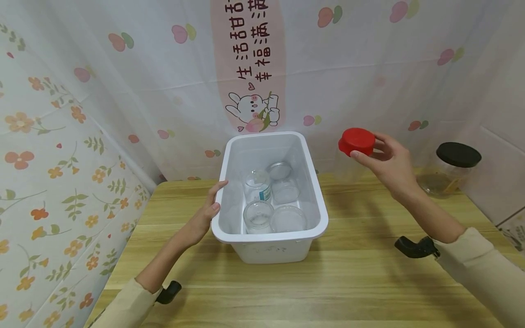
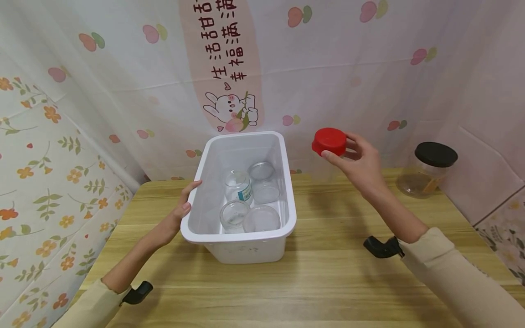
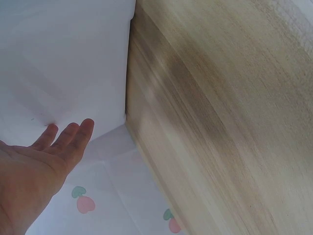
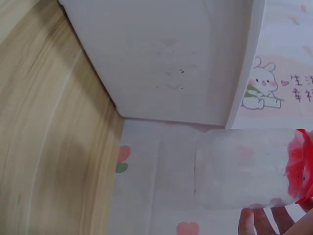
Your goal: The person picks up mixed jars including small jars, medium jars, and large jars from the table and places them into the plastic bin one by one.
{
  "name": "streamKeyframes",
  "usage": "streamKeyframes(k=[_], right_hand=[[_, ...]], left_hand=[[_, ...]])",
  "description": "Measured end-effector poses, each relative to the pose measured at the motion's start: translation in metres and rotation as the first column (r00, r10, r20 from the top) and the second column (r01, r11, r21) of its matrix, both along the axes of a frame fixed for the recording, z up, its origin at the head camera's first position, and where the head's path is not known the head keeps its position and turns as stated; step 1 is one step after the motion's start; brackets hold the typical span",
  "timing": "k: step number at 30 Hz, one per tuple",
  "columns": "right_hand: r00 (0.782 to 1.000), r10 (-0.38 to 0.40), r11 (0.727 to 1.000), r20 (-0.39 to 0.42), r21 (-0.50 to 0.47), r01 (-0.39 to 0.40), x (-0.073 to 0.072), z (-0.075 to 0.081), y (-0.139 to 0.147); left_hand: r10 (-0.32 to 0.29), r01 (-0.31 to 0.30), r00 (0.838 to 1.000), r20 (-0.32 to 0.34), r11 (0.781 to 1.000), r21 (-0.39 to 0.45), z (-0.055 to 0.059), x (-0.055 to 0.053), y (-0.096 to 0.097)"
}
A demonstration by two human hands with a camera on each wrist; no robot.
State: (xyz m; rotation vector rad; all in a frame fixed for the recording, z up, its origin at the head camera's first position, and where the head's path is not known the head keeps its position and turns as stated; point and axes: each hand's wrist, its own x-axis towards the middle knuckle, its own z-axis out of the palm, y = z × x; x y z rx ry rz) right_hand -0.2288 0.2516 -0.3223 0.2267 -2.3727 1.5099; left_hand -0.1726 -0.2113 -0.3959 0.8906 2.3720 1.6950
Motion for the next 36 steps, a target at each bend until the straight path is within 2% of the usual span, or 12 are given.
streamKeyframes(k=[22,36], right_hand=[[1.000,0.011,1.000,-0.026,-0.001,-0.011,-0.003,0.021,-0.022],[0.994,0.033,0.999,-0.104,0.004,-0.033,-0.002,0.033,-0.039]], left_hand=[[0.001,-0.001,1.000,0.007,1.000,-0.003,0.000,-0.001,-0.001],[0.001,-0.001,1.000,0.013,1.000,0.002,-0.001,-0.001,-0.001]])
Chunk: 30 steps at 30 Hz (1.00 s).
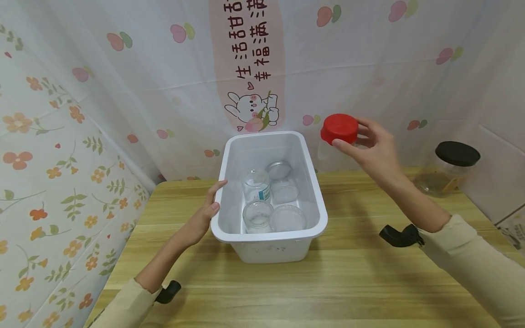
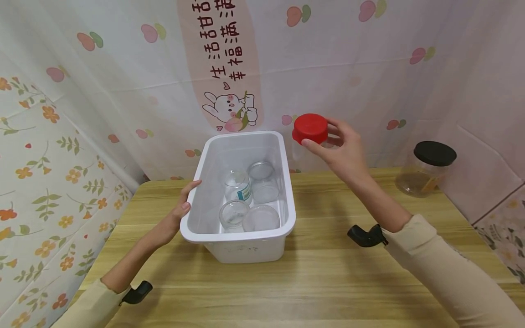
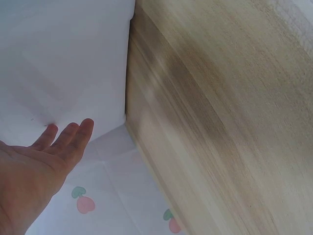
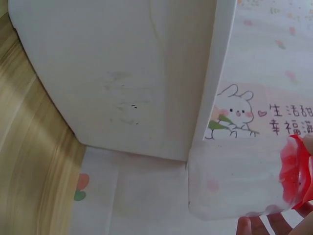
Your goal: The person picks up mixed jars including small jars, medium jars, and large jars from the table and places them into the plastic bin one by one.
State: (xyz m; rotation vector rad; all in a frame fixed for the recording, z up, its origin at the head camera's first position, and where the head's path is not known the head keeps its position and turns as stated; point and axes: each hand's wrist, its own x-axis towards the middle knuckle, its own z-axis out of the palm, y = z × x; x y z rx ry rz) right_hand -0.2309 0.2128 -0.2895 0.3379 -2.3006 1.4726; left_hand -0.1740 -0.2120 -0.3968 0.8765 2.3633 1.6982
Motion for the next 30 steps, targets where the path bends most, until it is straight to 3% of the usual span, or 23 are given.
streamKeyframes(k=[14,30], right_hand=[[1.000,-0.021,0.999,-0.008,0.027,0.022,0.002,0.011,-0.014],[0.990,0.049,0.999,-0.130,0.004,-0.049,0.000,0.020,-0.039]], left_hand=[[-0.006,0.006,1.000,-0.013,1.000,-0.009,0.000,0.001,0.000],[-0.004,0.003,1.000,-0.019,1.000,-0.018,0.000,0.001,0.000]])
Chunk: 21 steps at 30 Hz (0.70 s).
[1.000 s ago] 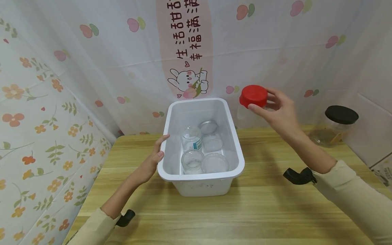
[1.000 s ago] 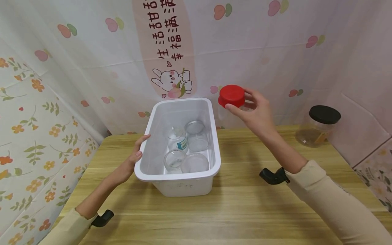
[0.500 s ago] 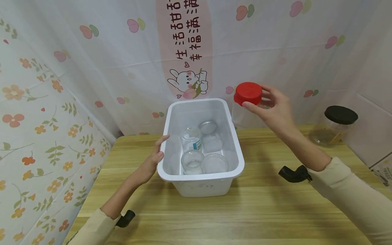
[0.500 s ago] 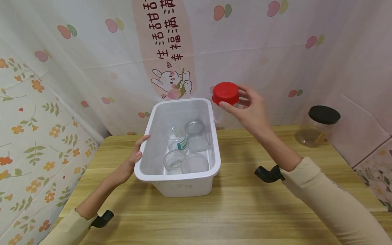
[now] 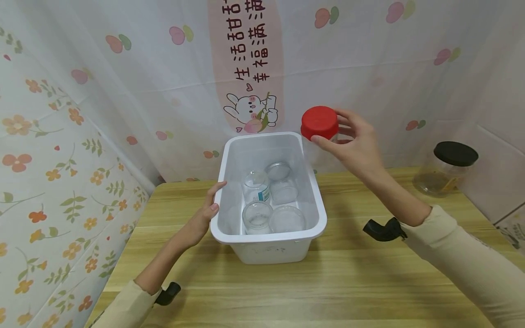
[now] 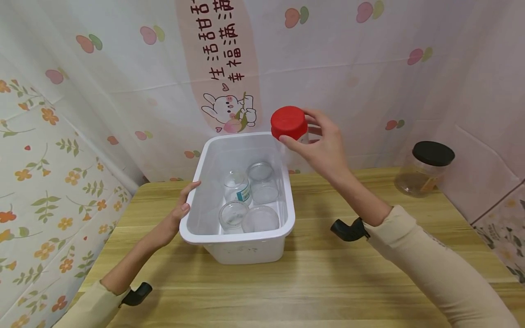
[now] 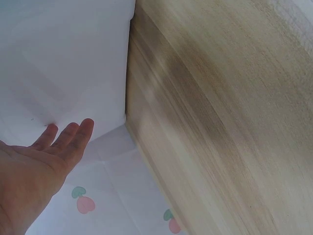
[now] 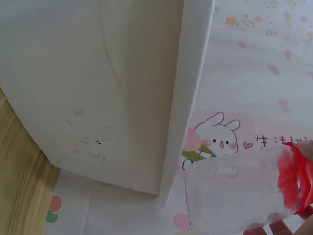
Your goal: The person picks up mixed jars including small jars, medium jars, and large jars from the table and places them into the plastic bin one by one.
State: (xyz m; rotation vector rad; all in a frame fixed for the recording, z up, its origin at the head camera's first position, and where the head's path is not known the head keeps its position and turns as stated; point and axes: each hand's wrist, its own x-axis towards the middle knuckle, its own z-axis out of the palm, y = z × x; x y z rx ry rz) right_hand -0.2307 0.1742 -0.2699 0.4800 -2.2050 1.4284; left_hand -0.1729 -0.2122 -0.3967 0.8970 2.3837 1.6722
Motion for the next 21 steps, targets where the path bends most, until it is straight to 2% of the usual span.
streamKeyframes(k=[8,21], right_hand=[[1.000,0.021,1.000,-0.002,-0.004,-0.021,0.003,0.001,-0.011],[0.994,0.095,0.993,-0.052,0.078,-0.091,0.005,-0.002,-0.029]], left_hand=[[-0.003,0.003,1.000,0.005,1.000,0.008,0.000,0.000,0.001],[0.007,-0.007,1.000,0.006,1.000,0.024,0.000,0.000,0.002]])
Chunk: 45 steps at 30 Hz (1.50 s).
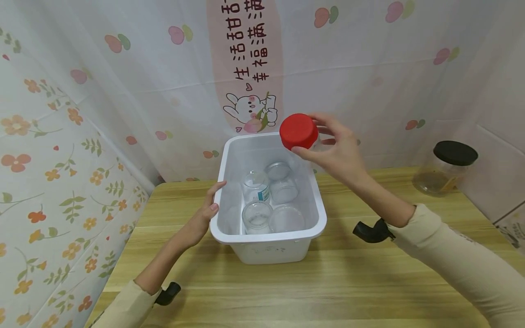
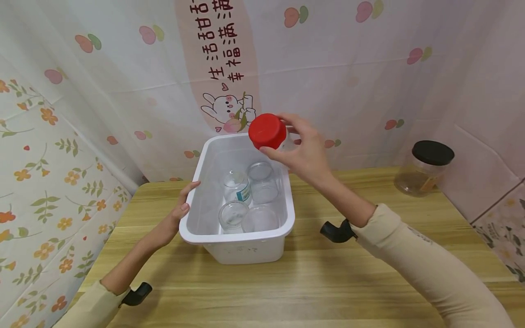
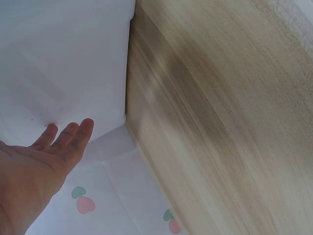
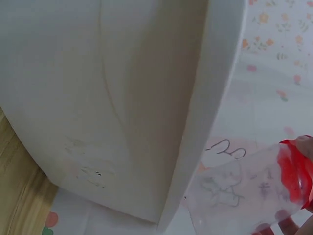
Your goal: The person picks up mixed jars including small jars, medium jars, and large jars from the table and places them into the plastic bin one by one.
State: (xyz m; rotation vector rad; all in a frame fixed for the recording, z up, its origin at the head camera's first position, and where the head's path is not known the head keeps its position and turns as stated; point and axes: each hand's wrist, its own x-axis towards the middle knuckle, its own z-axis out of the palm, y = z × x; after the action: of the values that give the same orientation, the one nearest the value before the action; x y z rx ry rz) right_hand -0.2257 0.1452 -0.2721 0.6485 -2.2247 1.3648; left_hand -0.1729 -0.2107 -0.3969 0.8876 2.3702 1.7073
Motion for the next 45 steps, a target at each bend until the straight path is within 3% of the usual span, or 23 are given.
streamKeyframes(k=[11,30,38,45], right_hand=[[0.994,0.056,0.997,-0.089,0.056,-0.051,0.001,-0.004,-0.015],[0.986,0.100,0.980,-0.130,0.185,-0.075,0.004,-0.011,-0.033],[0.992,0.129,0.966,0.010,0.226,-0.128,0.008,-0.015,-0.033],[0.969,0.229,0.951,0.093,0.192,-0.243,0.004,-0.019,-0.019]], left_hand=[[-0.001,0.001,1.000,0.014,1.000,0.015,-0.001,-0.001,0.000],[-0.002,0.002,1.000,-0.005,1.000,-0.003,-0.002,-0.002,-0.002],[-0.002,0.002,1.000,-0.006,1.000,-0.002,-0.003,-0.001,-0.002],[0.016,-0.016,1.000,0.005,1.000,-0.013,-0.002,-0.001,-0.001]])
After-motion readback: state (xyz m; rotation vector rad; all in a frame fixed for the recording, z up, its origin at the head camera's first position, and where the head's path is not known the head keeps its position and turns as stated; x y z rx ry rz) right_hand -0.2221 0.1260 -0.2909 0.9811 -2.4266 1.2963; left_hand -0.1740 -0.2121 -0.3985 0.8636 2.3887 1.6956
